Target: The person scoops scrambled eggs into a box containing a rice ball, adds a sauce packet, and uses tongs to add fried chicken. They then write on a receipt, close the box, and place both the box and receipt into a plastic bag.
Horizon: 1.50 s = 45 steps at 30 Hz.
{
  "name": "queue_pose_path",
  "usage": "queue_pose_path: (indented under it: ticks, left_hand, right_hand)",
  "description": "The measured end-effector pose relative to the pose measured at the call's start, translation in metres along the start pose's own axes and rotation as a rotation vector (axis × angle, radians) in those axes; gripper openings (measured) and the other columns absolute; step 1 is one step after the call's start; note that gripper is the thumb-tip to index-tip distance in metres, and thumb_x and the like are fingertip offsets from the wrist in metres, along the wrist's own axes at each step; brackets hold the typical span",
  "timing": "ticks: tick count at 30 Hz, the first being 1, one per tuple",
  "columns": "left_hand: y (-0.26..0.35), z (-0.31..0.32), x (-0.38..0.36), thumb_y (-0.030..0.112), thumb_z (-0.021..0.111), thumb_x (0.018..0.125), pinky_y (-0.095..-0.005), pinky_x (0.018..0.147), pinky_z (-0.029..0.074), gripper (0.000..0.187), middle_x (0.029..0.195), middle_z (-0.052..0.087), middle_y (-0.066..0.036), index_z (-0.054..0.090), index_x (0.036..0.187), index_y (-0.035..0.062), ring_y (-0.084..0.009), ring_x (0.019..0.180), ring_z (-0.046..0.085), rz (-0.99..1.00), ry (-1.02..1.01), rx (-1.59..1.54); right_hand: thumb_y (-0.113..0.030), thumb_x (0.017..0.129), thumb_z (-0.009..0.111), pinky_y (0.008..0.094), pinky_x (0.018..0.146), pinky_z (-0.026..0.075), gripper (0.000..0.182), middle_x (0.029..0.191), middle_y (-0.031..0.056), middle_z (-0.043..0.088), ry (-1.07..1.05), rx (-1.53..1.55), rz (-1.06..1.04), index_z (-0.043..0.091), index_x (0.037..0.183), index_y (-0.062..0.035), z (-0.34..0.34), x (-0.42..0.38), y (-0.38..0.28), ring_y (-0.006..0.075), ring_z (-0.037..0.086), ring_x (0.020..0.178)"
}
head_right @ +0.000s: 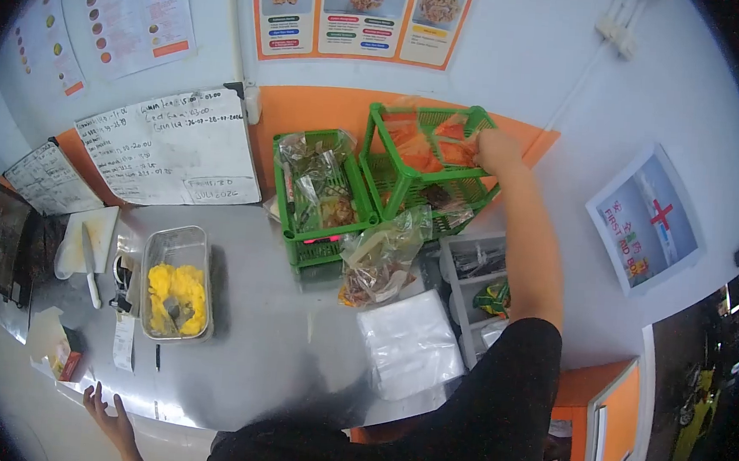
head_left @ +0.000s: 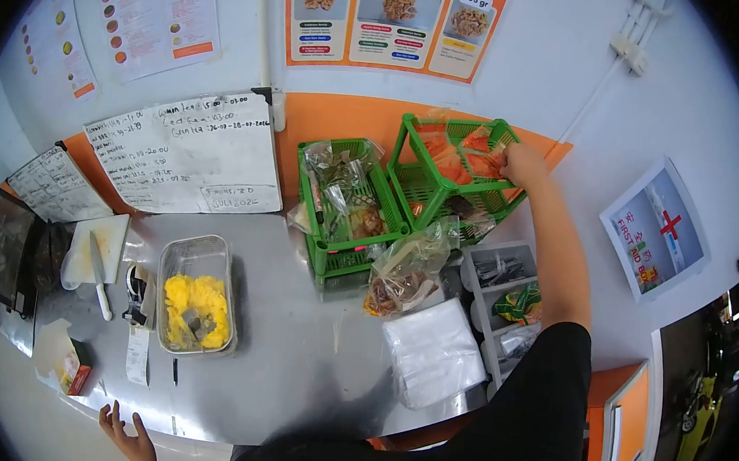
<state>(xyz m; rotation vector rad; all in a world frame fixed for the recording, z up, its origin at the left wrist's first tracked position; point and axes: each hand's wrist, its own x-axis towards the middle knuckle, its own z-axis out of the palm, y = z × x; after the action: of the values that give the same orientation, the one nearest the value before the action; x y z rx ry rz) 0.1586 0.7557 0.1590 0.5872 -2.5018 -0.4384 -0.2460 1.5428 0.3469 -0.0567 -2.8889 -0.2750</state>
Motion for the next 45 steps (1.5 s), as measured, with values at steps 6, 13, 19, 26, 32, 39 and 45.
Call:
queue_pose_path:
  ticks: [6, 13, 19, 26, 32, 39, 45]
  left_hand:
    - [-0.001, 0.01, -0.004, 0.012, 0.066, 0.087, -0.0376, 0.086, 0.043, 0.048, 0.137, 0.042, -0.012, 0.055, 0.133, 0.006, -0.028, 0.122, 0.046, -0.009, -0.056, -0.06]
    - [0.002, 0.011, -0.003, 0.011, 0.066, 0.087, -0.0376, 0.084, 0.043, 0.052, 0.138, 0.04, -0.013, 0.052, 0.137, 0.0072, -0.0268, 0.113, 0.048, 0.013, -0.04, -0.071]
    - [0.001, 0.009, -0.009, 0.011, 0.066, 0.086, -0.0371, 0.084, 0.043, 0.061, 0.143, 0.037, -0.013, 0.046, 0.144, 0.0098, -0.0259, 0.106, 0.049, -0.054, -0.029, -0.089]
    - [0.009, 0.019, -0.008, 0.012, 0.066, 0.085, -0.0375, 0.083, 0.044, 0.062, 0.147, 0.035, -0.012, 0.046, 0.144, 0.0101, -0.025, 0.105, 0.049, -0.049, -0.02, -0.147]
    - [0.021, 0.028, -0.004, 0.011, 0.067, 0.084, -0.0357, 0.082, 0.044, 0.063, 0.147, 0.035, -0.01, 0.046, 0.143, 0.0098, -0.0237, 0.104, 0.049, -0.051, -0.065, -0.194]
    - [0.042, 0.064, -0.002, 0.001, 0.064, 0.084, -0.0302, 0.086, 0.047, 0.063, 0.141, 0.044, -0.008, 0.045, 0.143, 0.0094, -0.0194, 0.103, 0.053, -0.241, -0.139, -0.745]
    - [0.167, 0.084, -0.003, 0.022, 0.067, 0.091, -0.0421, 0.105, 0.043, 0.065, 0.144, 0.047, -0.014, 0.038, 0.147, 0.0052, -0.0252, 0.125, 0.052, -0.265, -0.948, -1.474]
  right_hand:
    - [-0.018, 0.068, 0.078, 0.0437, 0.074, 0.055, 0.021, 0.085, 0.019, 0.069, -0.013, 0.064, 0.101, 0.07, 0.079, -0.0026, 0.001, 0.019, 0.018, 0.0337, 0.068, 0.084]
    - [-0.027, 0.073, 0.076, 0.0448, 0.074, 0.053, 0.028, 0.088, 0.02, 0.069, -0.029, -0.013, 0.059, 0.068, 0.078, -0.0013, 0.0, 0.008, -0.001, 0.0354, 0.068, 0.084]
    - [-0.027, 0.08, 0.067, 0.0405, 0.069, 0.051, 0.029, 0.077, 0.0158, 0.068, 0.121, 0.14, 0.151, 0.069, 0.078, 0.0018, -0.038, 0.026, 0.03, 0.0265, 0.066, 0.074]
    - [-0.019, 0.08, 0.058, 0.0321, 0.072, 0.047, 0.025, 0.069, 0.0054, 0.064, -0.089, 0.703, 0.11, 0.068, 0.074, 0.0032, -0.066, 0.029, 0.042, 0.0127, 0.059, 0.071]
    - [-0.018, 0.085, 0.056, 0.0318, 0.077, 0.049, 0.021, 0.076, 0.0021, 0.061, -0.191, 0.879, 0.185, 0.066, 0.082, 0.0009, -0.052, 0.029, 0.041, 0.0149, 0.058, 0.072]
    - [-0.016, 0.094, 0.053, 0.0359, 0.089, 0.051, 0.021, 0.099, 0.0071, 0.063, -0.232, 1.545, -0.01, 0.062, 0.101, 0.0013, -0.065, 0.008, -0.006, 0.0177, 0.06, 0.093]
    - [-0.024, 0.079, 0.065, 0.0331, 0.076, 0.057, 0.034, 0.098, 0.0072, 0.069, -0.469, 1.621, -0.084, 0.065, 0.103, -0.0009, -0.065, -0.089, -0.204, 0.0175, 0.068, 0.084]
